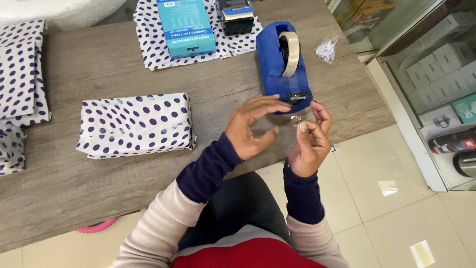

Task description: The person wraps an electronic product in patterned paper, folding the edges over and securing them with tape from a dispenser.

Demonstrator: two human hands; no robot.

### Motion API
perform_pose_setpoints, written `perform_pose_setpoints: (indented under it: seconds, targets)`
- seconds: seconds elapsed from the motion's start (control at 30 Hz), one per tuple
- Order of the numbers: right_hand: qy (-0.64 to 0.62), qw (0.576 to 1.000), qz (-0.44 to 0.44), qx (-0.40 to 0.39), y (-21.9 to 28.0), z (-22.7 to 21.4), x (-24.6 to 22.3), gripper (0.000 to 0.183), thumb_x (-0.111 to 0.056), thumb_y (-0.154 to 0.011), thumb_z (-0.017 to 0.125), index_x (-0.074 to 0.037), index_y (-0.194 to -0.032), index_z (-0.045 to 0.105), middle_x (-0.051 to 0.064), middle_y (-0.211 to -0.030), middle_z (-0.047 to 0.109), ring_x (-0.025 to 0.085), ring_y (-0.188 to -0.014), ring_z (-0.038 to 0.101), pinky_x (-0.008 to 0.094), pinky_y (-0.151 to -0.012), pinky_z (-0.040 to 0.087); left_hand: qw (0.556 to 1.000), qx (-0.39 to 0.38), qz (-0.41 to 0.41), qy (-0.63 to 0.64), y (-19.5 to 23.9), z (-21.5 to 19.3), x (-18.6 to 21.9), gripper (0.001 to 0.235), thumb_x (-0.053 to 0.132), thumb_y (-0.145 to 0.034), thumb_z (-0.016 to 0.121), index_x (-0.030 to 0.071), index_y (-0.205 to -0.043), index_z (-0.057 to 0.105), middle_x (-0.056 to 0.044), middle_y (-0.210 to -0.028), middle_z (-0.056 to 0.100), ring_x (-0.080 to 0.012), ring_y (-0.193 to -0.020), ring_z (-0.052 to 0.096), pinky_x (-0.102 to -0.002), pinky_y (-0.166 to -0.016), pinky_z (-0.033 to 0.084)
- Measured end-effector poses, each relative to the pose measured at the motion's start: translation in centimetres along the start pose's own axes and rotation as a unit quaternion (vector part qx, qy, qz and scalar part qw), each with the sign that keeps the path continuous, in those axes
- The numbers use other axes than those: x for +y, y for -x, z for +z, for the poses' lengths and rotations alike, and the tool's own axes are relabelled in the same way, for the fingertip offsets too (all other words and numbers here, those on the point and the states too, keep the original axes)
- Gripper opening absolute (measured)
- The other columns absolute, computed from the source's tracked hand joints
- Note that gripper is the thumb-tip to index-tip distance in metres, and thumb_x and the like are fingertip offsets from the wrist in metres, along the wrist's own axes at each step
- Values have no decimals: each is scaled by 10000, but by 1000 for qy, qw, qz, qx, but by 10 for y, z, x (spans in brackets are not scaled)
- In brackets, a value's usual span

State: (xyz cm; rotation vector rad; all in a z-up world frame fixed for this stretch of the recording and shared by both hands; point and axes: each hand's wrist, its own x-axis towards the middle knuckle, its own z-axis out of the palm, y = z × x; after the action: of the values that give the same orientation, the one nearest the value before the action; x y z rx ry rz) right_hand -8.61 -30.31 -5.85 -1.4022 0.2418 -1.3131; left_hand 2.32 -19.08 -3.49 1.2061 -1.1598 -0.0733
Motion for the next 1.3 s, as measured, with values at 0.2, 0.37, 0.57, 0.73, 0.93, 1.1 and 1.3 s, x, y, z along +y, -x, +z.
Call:
perform_pose_setpoints:
  seconds: [0.2, 0.37, 0.57, 0.73, 0.93, 1.1, 1.3]
  targets:
    - [-38, 999, 15, -29, 9, 9, -17, 285, -244, -972, 703, -18, -825, 609, 210, -1385, 518, 311, -1362, 449, 455, -1168, 320, 995, 81, -49, 9, 14, 8, 11, 191, 190, -813, 931, 189, -973, 826, -4, -928, 813, -285, -1007, 779, -424, -998, 554]
    - [-1, 999, -25, -41, 12, 14, -20, 277, -253, -992, 712, -24, -866, 620, 210, -1381, 520, 319, -1350, 459, 462, -1160, 322, 993, 93, -74, -3, 20, 1, 31, 113, 149, -836, 899, 164, -905, 811, -57, -806, 780, -318, -841, 752, -424, -870, 560]
    - [219, 965, -137, -40, 21, 14, -40, 472, -410, -1021, 694, -3, -1243, 607, 208, -1422, 436, 375, -1387, 377, 486, -1164, 265, 992, 92, -72, -55, 23, -12, 53, 88, 123, -875, 856, 156, -925, 792, -19, -783, 777, -255, -743, 742, -388, -811, 547]
    - [266, 938, -219, -41, 10, 2, -48, 533, -424, -995, 693, 28, -1275, 658, 254, -1399, 417, 426, -1360, 401, 516, -1101, 287, 988, 68, -33, -131, 26, -26, 66, 79, 125, -902, 831, 176, -946, 789, -4, -791, 772, -256, -717, 737, -397, -825, 513]
    - [292, 888, -349, -71, 8, 10, -65, 245, -401, -1005, 743, -176, -982, 839, 174, -1283, 524, 429, -1279, 377, 685, -1165, 257, 979, 45, -9, -198, 33, -29, 71, 131, 95, -917, 802, 182, -1014, 786, -8, -849, 769, -251, -747, 722, -422, -913, 482]
    - [318, 890, -310, -107, 8, 10, -70, 245, -398, -1016, 748, -174, -1014, 849, 178, -1319, 545, 476, -1311, 339, 687, -1173, 251, 970, 32, 14, -241, 33, -30, 77, 118, 89, -905, 806, 164, -992, 777, -15, -862, 761, -241, -738, 712, -424, -894, 465]
    - [306, 893, -314, -102, 9, 15, -68, 201, -310, -1015, 788, -173, -868, 807, 184, -1273, 560, 489, -1275, 367, 668, -1158, 288, 962, 15, 14, -271, 36, -33, 77, 113, 147, -904, 808, 199, -1001, 778, 14, -850, 752, -225, -704, 704, -421, -898, 446]
